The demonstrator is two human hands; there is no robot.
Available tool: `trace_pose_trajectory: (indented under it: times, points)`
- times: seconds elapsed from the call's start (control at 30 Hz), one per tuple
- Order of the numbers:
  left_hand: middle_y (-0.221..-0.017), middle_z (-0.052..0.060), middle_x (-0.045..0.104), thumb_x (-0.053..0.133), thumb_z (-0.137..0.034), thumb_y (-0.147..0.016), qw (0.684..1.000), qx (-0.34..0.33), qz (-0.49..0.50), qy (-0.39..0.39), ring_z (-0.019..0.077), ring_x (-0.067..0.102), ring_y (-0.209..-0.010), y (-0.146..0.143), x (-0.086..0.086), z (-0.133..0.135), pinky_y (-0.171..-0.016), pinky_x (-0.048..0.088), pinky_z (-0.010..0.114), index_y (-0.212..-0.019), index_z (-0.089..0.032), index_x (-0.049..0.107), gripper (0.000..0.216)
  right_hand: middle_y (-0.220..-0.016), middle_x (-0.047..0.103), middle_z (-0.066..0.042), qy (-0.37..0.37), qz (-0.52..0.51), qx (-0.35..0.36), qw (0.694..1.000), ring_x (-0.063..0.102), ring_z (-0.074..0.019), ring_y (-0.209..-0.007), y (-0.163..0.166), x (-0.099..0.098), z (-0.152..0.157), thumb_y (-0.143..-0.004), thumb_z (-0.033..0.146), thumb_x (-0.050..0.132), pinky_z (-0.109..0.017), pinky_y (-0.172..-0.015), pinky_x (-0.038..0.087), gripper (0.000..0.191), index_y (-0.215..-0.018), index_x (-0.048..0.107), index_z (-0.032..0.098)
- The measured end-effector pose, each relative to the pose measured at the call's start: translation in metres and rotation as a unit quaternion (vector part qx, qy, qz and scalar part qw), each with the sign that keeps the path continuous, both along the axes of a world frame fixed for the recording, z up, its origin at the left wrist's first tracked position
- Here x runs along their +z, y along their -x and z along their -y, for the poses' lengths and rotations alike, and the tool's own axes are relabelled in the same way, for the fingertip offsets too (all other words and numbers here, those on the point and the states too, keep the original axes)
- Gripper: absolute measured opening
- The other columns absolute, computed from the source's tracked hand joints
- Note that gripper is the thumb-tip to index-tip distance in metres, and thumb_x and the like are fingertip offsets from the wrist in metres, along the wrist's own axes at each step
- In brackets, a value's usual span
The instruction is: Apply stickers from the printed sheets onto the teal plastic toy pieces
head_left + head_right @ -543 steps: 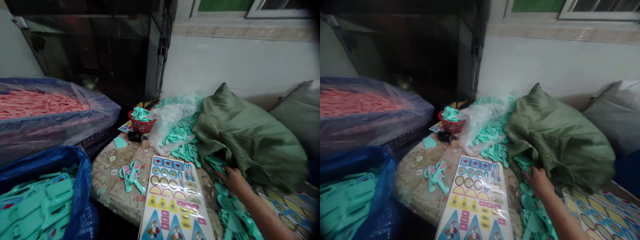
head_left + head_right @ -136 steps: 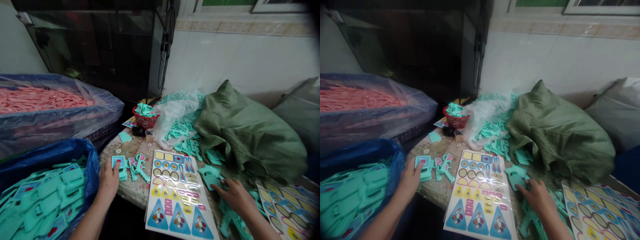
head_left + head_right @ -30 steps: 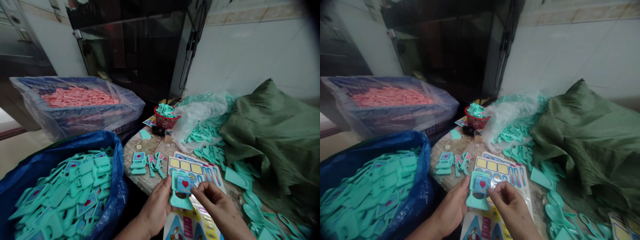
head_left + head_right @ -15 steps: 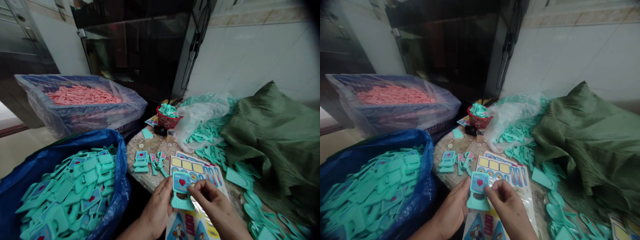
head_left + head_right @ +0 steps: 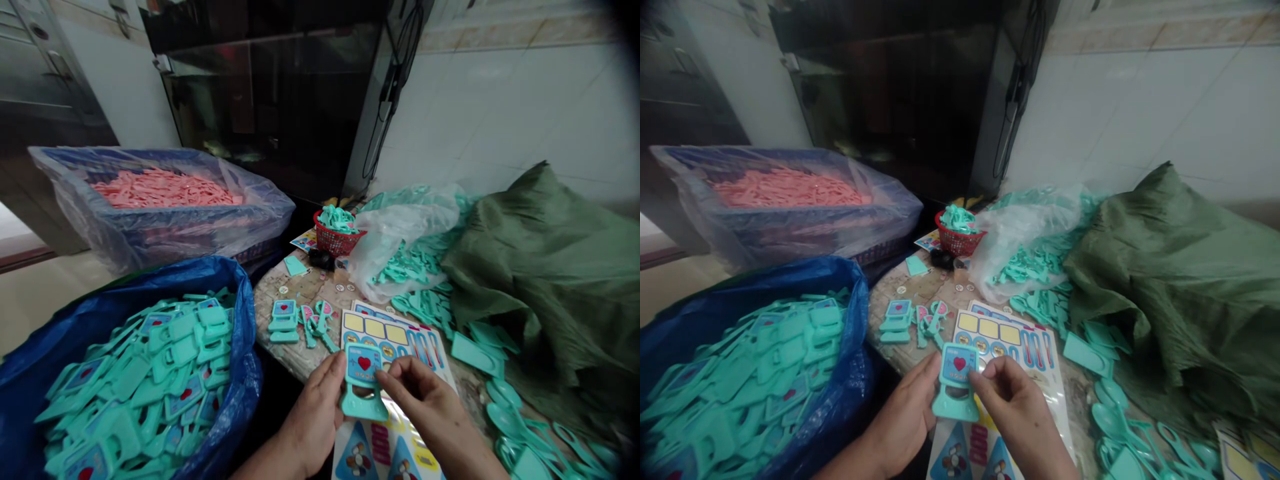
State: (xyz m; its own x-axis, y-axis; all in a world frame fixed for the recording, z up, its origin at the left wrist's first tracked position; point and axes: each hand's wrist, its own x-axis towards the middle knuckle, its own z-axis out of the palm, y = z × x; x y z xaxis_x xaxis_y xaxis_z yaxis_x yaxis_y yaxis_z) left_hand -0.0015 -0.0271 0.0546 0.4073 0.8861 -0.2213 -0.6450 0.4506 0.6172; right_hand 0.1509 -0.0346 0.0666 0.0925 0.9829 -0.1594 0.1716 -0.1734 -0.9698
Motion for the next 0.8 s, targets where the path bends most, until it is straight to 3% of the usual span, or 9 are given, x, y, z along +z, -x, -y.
trace_pose_trajectory:
  times: [0.37,0.5,0.6,0.8]
  points:
    - [-0.106,0.008,0.065,0.05,-0.042,-0.085,1.0,-0.003,-0.027,0.005,0.0218,0.059,-0.1,0.003,0.001,0.002,-0.085,0.046,0.032,-0.112,-0.019,0.058,0.036,-0.059,0.046,0.004,-0.001,0.038,0.008,0.999,0.043,-0.0123,-0.057,0.0,-0.002,0.001,-0.069,0.055,0.063,-0.023,-0.051,0.034,0.037,-0.068,0.048,0.021]
    - [-0.098,0.007,0.067,0.056,-0.035,-0.082,0.995,-0.015,-0.077,-0.06,0.0208,0.061,-0.092,0.002,0.006,0.003,-0.083,0.046,0.032,-0.109,-0.017,0.06,0.033,-0.054,0.043,0.005,-0.011,0.178,0.036,0.983,0.04,-0.0122,-0.051,-0.002,-0.008,0.003,-0.072,0.056,0.057,-0.024,-0.048,0.032,0.036,-0.067,0.048,0.022]
    - [-0.095,0.005,0.068,0.055,-0.03,-0.083,0.983,-0.006,-0.153,-0.102,0.0199,0.06,-0.09,0.003,0.007,0.002,-0.084,0.045,0.031,-0.104,-0.017,0.062,0.026,-0.052,0.051,0.003,-0.002,0.291,0.05,0.955,0.046,-0.0149,-0.049,-0.005,-0.014,0.005,-0.072,0.059,0.055,-0.026,-0.048,0.033,0.036,-0.065,0.047,0.024]
    - [-0.087,0.001,0.065,0.05,-0.028,-0.084,0.945,0.003,-0.278,-0.171,0.0192,0.057,-0.091,0.011,0.0,0.002,-0.081,0.043,0.026,-0.089,-0.017,0.063,0.017,-0.071,0.067,-0.001,0.04,0.366,0.062,0.928,0.061,-0.0236,-0.069,-0.002,-0.019,0.013,-0.071,0.066,0.049,-0.03,-0.057,0.041,0.039,-0.074,0.05,0.028]
